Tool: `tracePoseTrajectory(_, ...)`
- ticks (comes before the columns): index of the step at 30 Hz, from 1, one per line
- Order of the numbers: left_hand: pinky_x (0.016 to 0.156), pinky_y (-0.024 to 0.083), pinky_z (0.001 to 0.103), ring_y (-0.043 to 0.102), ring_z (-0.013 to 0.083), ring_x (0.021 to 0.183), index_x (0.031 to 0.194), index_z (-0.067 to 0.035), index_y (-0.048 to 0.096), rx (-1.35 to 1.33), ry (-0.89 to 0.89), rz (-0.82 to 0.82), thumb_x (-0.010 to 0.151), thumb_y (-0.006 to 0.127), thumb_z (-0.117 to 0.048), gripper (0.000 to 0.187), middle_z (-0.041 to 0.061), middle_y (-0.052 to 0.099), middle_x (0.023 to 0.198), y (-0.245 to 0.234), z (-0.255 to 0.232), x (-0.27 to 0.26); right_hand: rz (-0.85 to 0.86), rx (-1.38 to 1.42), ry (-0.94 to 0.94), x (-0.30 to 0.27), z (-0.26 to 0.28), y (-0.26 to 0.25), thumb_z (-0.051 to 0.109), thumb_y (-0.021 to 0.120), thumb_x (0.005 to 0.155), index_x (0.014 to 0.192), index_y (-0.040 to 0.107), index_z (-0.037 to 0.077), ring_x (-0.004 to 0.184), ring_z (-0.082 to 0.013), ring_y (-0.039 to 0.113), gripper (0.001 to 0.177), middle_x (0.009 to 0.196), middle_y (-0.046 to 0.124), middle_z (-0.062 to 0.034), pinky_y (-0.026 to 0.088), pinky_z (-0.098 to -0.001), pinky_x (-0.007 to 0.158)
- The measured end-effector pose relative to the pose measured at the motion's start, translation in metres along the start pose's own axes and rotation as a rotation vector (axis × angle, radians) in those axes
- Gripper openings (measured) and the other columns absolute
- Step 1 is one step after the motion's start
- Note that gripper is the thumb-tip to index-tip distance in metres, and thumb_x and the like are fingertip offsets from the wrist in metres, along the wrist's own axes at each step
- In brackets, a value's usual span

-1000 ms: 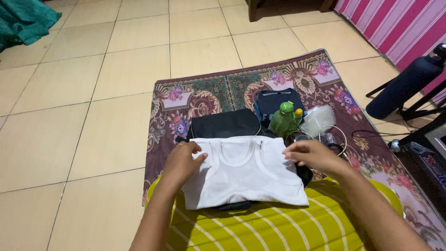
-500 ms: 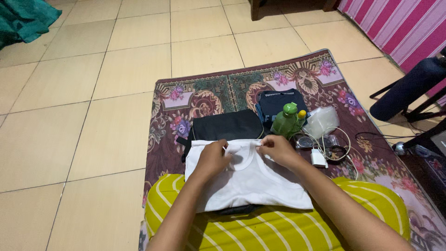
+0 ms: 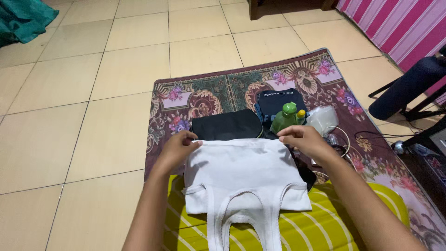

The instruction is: The person opens a black backpack on their lap, places a green water bottle inside, folds a pair of dark pants, a white shirt and a yellow garment and places them in the bag, adds a small orange item and a tissue pack, then zips the backpack closed.

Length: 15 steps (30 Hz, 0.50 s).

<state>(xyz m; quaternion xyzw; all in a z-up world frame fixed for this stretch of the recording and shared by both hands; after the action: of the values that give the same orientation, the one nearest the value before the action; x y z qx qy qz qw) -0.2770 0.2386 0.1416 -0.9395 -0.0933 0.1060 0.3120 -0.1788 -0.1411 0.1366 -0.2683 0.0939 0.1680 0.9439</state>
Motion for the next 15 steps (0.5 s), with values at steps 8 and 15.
tracePoseTrajectory(8,0.099,0.048,0.044,0.06,0.0315,0.116,0.106,-0.016,0.078,0.271,0.433,-0.108,0.075,0.083,-0.019,0.031,0.011,0.068,0.12,0.054,0.007,0.02,-0.1,-0.576,-0.507,0.025,-0.013,0.049,0.026,0.087,0.073,0.112,0.08,0.018,0.109,-0.0286,0.06,0.041,0.113,0.064,-0.0096,0.046,-0.0437,0.088)
tracePoseTrajectory(15,0.094,0.047,0.047,0.061,0.0329,0.113,0.112,-0.004,0.071,0.052,0.915,0.042,0.07,0.086,-0.022,0.048,0.016,0.068,0.117,0.085,-0.067,0.009,0.104,-0.278,-0.616,0.02,0.022,0.055,0.031,0.077,0.086,0.096,0.071,0.014,0.092,-0.0151,0.067,0.021,0.095,0.065,-0.0054,0.053,-0.03,0.082)
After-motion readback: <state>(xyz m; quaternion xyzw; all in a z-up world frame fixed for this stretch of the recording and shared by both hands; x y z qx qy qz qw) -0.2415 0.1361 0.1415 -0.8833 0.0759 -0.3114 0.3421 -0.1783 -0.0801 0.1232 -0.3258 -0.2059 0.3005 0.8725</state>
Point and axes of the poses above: each hand's wrist, its own x-axis towards the middle knuckle, its own y-axis out of the palm, z = x × y, the point moved 2 cm from there along x, towards the middle knuckle
